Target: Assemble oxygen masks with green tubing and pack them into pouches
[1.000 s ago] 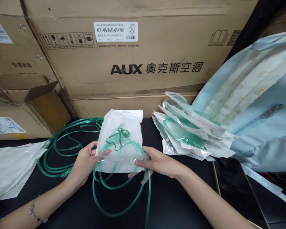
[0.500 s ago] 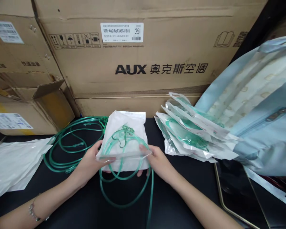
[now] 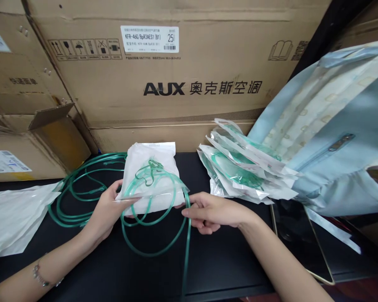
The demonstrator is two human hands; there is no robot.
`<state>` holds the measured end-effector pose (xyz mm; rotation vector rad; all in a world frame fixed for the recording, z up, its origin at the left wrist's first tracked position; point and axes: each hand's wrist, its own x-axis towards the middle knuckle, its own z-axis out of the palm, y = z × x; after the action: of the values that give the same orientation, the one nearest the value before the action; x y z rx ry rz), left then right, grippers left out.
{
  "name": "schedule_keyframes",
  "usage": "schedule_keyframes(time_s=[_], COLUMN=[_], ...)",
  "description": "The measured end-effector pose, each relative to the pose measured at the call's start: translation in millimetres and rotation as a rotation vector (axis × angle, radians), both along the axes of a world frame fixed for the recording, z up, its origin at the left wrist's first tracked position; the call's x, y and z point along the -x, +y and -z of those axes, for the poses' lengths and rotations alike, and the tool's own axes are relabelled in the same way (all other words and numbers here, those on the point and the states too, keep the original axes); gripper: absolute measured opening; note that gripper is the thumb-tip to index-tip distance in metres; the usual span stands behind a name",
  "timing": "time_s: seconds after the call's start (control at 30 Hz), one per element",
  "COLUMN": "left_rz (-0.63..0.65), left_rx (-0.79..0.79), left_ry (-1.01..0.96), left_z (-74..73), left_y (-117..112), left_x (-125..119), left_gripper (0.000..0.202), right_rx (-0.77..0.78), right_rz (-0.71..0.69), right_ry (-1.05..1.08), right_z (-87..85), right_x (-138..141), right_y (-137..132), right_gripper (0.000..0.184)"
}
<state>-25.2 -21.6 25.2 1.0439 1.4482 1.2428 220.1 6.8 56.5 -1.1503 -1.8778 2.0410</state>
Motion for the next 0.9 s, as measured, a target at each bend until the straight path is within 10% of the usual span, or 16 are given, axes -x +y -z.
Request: schedule_keyframes(time_s=[0.5,0.9], left_rz=[0.06,0.243], left_rx=[0.004,0.052], left_ry=[0.011,-0.04], left_z=[-5.9,0.4], left_y=[-2.3,-7.9], left_x=[-0.9,-1.2], left_gripper=[0.053,0.071], right_rx=[0.169,-0.041], right_rz=[0.462,0.314], right_ry=[0.296,0.107], right_z=[19.5,28.4], right_x=[13.7,16.6], right_y=[0.9,-0.2], right_gripper=[0.028,0.041])
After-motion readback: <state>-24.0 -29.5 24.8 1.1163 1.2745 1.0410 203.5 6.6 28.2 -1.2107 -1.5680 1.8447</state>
